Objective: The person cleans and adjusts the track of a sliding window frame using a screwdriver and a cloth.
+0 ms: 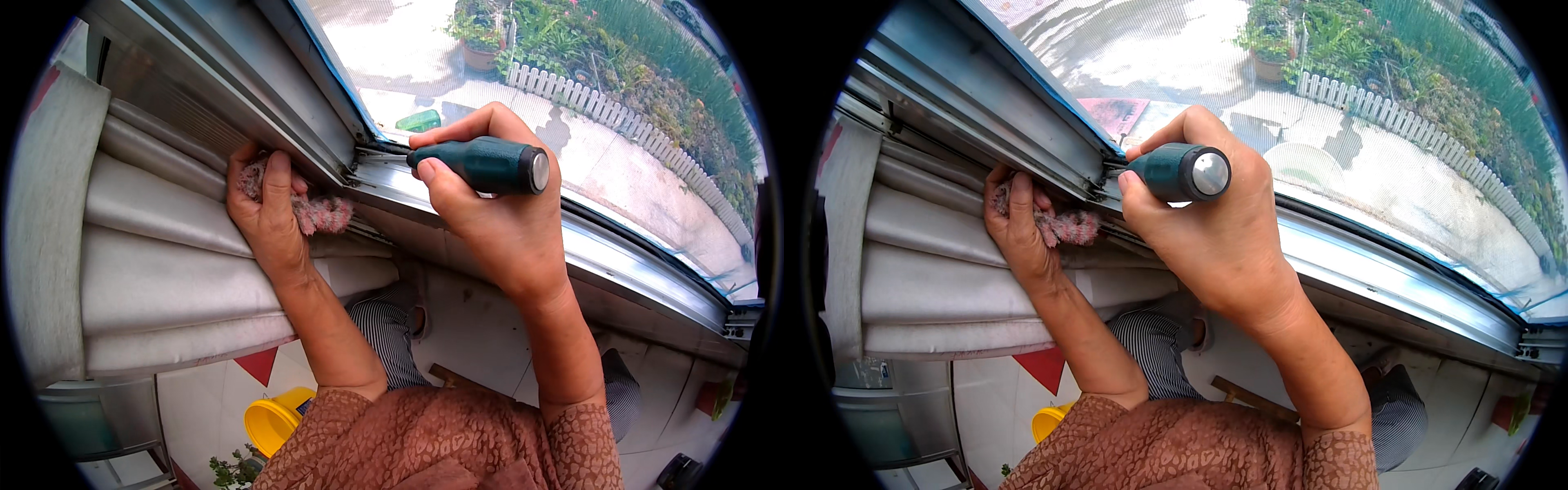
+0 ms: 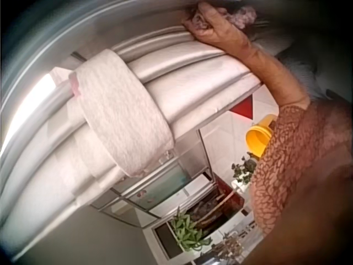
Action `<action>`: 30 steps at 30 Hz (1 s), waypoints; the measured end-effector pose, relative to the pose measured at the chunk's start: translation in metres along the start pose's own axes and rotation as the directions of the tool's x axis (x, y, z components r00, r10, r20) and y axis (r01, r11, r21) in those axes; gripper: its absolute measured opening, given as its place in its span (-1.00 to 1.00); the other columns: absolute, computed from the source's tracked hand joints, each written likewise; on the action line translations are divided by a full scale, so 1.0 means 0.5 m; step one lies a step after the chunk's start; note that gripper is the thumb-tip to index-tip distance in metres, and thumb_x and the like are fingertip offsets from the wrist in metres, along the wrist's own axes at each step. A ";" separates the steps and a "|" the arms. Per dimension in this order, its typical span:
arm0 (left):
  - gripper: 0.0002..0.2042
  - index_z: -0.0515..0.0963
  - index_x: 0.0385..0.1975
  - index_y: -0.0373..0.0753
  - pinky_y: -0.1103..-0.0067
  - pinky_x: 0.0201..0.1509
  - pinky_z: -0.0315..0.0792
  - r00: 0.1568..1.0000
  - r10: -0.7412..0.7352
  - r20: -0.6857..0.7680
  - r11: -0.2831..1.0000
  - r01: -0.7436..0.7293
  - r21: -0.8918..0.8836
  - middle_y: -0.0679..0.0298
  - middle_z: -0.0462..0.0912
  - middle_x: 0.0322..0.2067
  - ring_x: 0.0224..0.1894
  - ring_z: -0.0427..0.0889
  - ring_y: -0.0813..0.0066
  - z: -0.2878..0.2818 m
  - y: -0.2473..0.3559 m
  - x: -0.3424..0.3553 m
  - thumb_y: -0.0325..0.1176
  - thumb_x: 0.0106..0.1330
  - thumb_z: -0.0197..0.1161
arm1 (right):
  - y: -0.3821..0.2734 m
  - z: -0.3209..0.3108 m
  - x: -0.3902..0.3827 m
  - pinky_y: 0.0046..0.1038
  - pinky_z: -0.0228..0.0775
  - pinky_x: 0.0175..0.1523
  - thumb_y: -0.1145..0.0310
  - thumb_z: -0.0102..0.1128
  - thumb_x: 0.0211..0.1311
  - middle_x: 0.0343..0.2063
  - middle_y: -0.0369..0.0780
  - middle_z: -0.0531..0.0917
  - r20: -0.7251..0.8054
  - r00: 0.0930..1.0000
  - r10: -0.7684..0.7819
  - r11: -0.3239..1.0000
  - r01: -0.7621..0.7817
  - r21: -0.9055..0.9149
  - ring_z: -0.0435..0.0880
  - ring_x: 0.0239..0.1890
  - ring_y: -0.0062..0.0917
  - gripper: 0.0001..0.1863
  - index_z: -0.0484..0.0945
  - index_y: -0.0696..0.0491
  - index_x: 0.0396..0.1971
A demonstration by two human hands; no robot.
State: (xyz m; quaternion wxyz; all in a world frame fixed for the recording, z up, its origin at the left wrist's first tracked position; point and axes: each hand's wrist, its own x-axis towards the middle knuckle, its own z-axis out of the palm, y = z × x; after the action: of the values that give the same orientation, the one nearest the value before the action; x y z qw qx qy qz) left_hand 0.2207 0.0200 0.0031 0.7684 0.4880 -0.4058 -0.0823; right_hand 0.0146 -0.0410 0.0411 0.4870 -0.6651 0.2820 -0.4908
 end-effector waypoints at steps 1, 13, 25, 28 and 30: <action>-0.77 0.52 -0.02 -0.37 0.76 -0.42 0.27 1.000 0.003 -0.006 1.000 -0.003 0.008 0.39 0.49 -0.50 -0.50 0.38 0.72 0.002 0.001 0.000 -0.45 0.39 0.24 | 0.006 0.005 0.000 -0.55 0.50 -0.19 0.50 0.35 0.09 -0.39 -0.20 0.69 -0.025 1.000 0.001 0.999 0.000 0.038 0.65 -0.35 -0.63 -0.82 0.54 0.17 -0.32; -0.78 0.53 -0.07 -0.35 0.73 -0.38 0.34 1.000 -0.007 -0.002 1.000 0.007 0.007 0.37 0.54 -0.46 -0.50 0.40 0.71 0.000 0.007 -0.001 -0.46 0.35 0.29 | 0.011 0.006 0.001 -0.55 0.46 -0.23 0.48 0.36 0.07 -0.46 -0.22 0.66 -0.064 0.998 0.000 0.995 0.007 0.101 0.61 -0.40 -0.62 -0.82 0.54 0.16 -0.36; -0.79 0.53 -0.05 -0.37 0.72 -0.40 0.29 1.000 0.016 0.002 1.000 -0.016 0.017 0.37 0.50 -0.51 -0.51 0.39 0.70 -0.001 -0.001 0.001 -0.44 0.38 0.25 | 0.005 0.001 0.001 -0.59 0.42 -0.29 0.48 0.37 0.06 -0.50 -0.26 0.63 -0.073 0.994 0.080 0.982 -0.066 0.179 0.54 -0.44 -0.70 -0.82 0.55 0.17 -0.38; -0.78 0.53 -0.05 -0.37 0.72 -0.40 0.28 1.000 0.007 -0.007 0.999 -0.007 0.032 0.38 0.50 -0.51 -0.51 0.39 0.70 0.000 0.003 0.003 -0.44 0.38 0.26 | 0.007 0.014 -0.002 -0.60 0.41 -0.30 0.48 0.37 0.05 -0.52 -0.28 0.62 -0.065 0.996 0.066 0.981 -0.053 0.184 0.54 -0.46 -0.70 -0.82 0.54 0.17 -0.39; -0.78 0.53 -0.05 -0.37 0.72 -0.41 0.28 1.000 0.006 -0.010 0.999 -0.005 0.034 0.38 0.50 -0.52 -0.51 0.38 0.70 -0.001 0.005 0.001 -0.44 0.38 0.26 | 0.009 0.013 -0.001 -0.60 0.41 -0.31 0.48 0.38 0.06 -0.53 -0.28 0.61 -0.040 0.998 0.054 0.991 -0.049 0.127 0.53 -0.46 -0.70 -0.82 0.54 0.17 -0.39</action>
State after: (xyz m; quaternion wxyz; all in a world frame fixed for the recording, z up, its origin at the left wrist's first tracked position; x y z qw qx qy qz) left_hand 0.2208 0.0214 0.0050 0.7621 0.5003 -0.4047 -0.0708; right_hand 0.0209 -0.0398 0.0367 0.5345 -0.6147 0.2779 -0.5091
